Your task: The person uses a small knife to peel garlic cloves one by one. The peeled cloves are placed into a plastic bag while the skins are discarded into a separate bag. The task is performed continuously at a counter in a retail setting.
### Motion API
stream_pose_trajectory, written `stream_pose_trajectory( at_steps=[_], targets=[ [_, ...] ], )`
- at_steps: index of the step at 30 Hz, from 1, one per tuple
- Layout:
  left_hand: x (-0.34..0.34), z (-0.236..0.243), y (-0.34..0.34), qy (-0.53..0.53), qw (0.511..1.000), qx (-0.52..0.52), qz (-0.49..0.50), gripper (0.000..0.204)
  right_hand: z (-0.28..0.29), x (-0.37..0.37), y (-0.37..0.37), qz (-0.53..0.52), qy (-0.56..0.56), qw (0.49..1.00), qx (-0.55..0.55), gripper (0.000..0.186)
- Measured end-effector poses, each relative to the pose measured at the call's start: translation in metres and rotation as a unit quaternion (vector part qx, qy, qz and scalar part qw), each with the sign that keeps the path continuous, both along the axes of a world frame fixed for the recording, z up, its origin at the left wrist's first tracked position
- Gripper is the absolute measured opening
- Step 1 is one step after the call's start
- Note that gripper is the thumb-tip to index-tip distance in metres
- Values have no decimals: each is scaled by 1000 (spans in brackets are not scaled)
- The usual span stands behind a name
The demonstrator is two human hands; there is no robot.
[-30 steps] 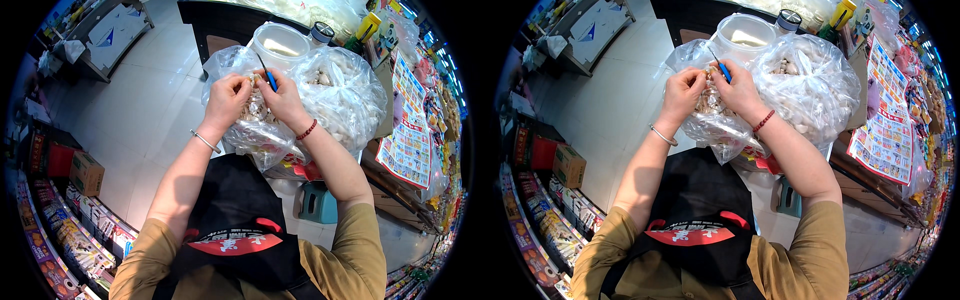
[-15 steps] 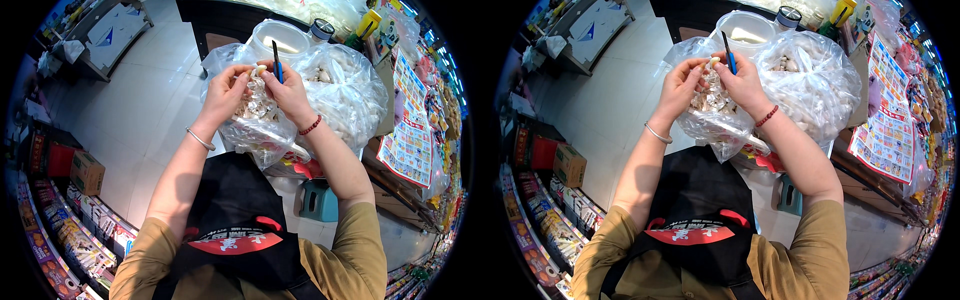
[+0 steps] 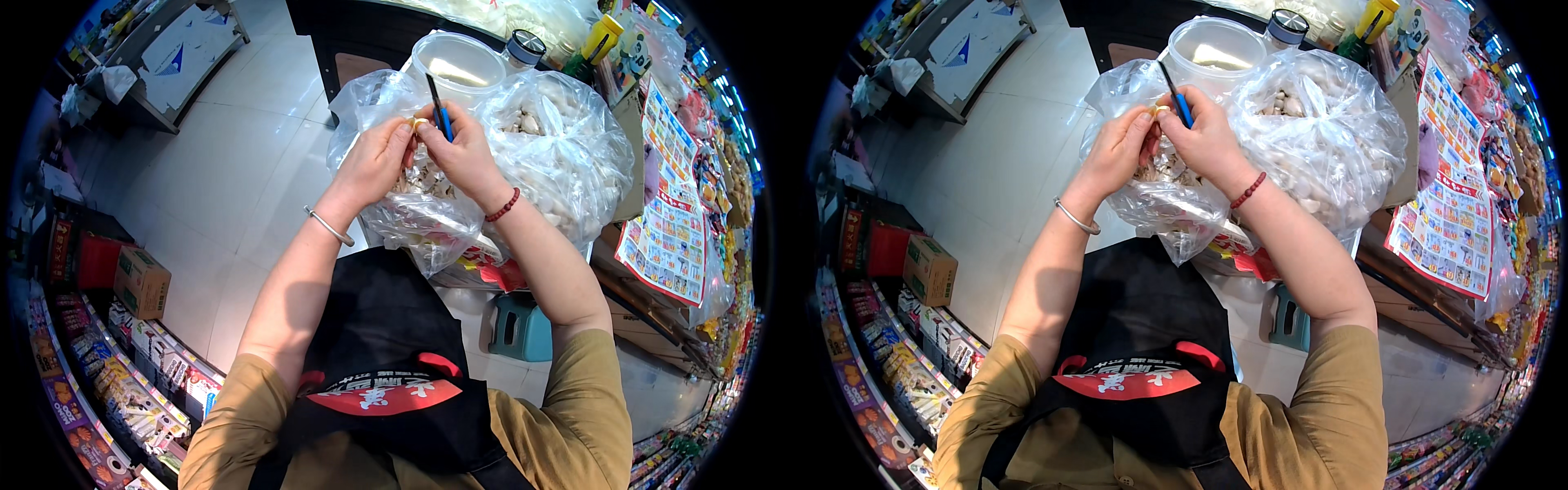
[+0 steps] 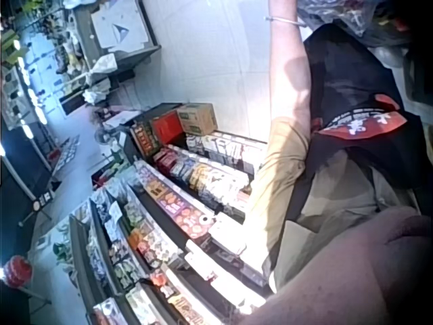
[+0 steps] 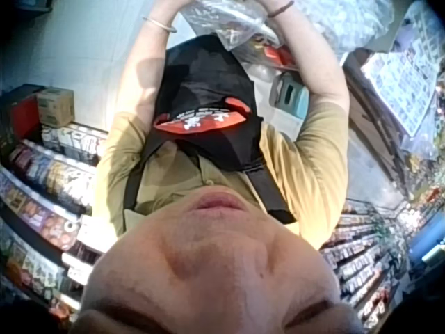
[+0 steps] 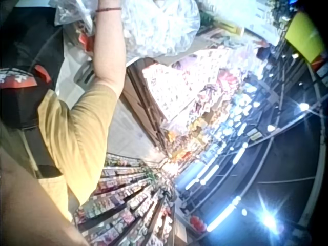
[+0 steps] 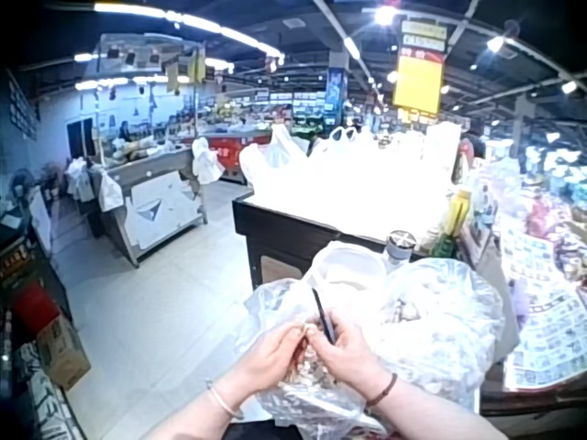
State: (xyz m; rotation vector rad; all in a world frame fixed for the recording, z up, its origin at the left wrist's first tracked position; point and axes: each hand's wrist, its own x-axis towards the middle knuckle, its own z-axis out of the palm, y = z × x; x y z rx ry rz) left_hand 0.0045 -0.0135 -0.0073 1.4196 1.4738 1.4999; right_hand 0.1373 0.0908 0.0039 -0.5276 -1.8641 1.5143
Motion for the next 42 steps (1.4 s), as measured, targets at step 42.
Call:
stream_pose_trajectory(
  at_steps=[42],
  targets=[
    [-8, -5, 0, -108, 994, 13, 22, 35, 0, -5, -3, 14, 0, 998, -56, 16]
  ],
)
